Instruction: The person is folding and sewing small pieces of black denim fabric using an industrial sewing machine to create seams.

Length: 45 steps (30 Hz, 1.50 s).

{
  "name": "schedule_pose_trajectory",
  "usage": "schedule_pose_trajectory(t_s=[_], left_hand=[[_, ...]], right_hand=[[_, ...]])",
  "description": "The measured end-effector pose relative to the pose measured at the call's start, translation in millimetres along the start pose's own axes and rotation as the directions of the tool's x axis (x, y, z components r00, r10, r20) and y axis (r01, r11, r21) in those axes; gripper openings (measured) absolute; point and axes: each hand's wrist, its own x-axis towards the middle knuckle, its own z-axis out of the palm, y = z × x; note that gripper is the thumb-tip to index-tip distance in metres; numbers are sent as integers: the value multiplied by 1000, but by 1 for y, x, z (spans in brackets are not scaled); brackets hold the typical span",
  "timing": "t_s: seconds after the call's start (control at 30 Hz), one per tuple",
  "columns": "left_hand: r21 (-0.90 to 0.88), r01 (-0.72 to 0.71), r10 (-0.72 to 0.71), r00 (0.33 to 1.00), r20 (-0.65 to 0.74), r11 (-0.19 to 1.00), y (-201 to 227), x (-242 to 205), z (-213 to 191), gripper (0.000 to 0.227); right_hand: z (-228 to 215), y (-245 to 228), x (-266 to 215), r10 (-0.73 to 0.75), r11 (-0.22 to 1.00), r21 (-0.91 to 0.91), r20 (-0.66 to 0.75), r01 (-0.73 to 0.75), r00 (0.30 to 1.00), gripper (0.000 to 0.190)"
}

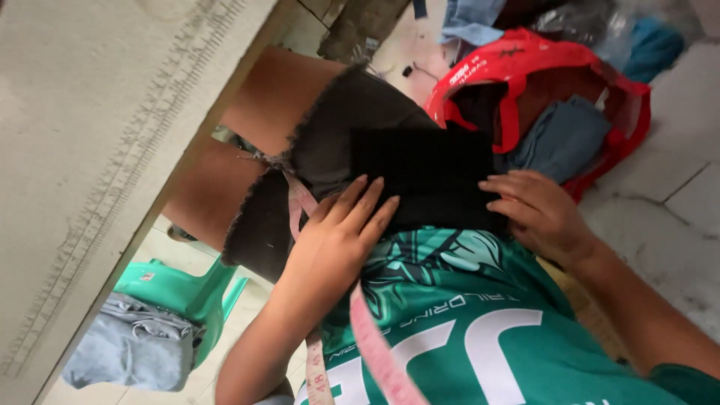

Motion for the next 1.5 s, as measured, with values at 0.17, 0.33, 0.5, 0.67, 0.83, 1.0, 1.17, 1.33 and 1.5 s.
schedule_pose_trajectory(t_s=[0.17, 0.33, 0.5, 0.67, 0.83, 1.0, 1.17, 1.33, 1.5], left_hand=[[-75, 104, -86, 972, 218, 992, 3, -4, -12, 51], [-56, 100, -92, 987, 134, 993, 0, -5, -14, 52], [-170, 105, -119, 991, -69, 980, -7, 0, -30, 19], [-633, 34, -337, 868, -366, 774, -7, -18, -51, 22], [-430, 253, -456, 753, -475, 867, 4, -27, -111, 24], [-140, 478, -437, 594, -675, 867, 18, -46, -133, 24], [-308, 244, -378, 763, -524, 920, 20, -62, -161, 9], [198, 657, -391, 634, -667, 728, 12, -92, -217, 12], [616, 688, -115, 697, -708, 383, 27, -115, -232, 9]], right_hand=[[-16, 7, -10, -93, 981, -156, 147, 116, 985, 42], [-21, 11, -15, -86, 977, -182, 154, 114, 984, 38], [-26, -16, 52, -111, 960, -259, 0, 107, 994, 21], [-10, -59, 154, 328, 936, 298, -550, -186, 768, 28], [4, -72, 220, 227, 918, 396, -551, 13, 803, 27], [9, -91, 272, 98, 898, 432, -372, 79, 923, 26], [4, -127, 319, 42, 890, 452, 50, -60, 998, 10], [6, -151, 393, -307, 840, 461, -31, 286, 951, 8], [3, -177, 429, -715, 537, 393, -258, 747, 650, 6]])
